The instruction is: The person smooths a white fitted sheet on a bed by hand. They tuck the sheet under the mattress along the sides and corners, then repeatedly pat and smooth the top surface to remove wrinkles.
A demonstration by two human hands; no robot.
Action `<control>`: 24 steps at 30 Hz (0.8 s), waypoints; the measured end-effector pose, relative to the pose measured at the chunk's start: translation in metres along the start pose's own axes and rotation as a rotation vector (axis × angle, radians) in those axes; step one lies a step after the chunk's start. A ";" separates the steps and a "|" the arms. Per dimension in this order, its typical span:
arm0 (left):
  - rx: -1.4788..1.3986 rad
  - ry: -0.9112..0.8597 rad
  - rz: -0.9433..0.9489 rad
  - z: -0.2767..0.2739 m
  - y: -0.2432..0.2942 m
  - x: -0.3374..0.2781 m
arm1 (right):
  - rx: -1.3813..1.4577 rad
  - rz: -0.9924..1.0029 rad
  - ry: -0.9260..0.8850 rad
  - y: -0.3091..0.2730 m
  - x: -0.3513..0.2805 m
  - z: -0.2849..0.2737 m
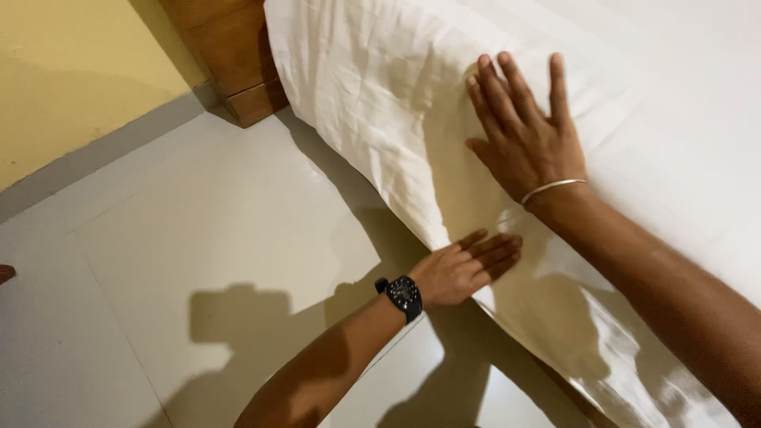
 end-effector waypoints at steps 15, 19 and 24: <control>-0.282 0.303 -0.030 -0.029 0.026 -0.027 | -0.431 -0.497 -0.102 -0.064 0.023 0.163; -0.246 0.387 0.043 -0.019 0.029 -0.026 | -0.775 -0.143 -0.003 -0.018 0.079 0.114; -0.261 0.419 0.010 -0.023 0.032 -0.027 | -0.870 -0.201 -0.038 -0.008 0.101 0.153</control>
Point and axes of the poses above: each hand's wrist, its own x-axis towards the middle knuckle, its own z-axis out of the palm, y = z × x, the point moved 5 cm from there along x, towards the middle knuckle, and after that the axes turned 7 degrees about -x, right-handed, at the moved point
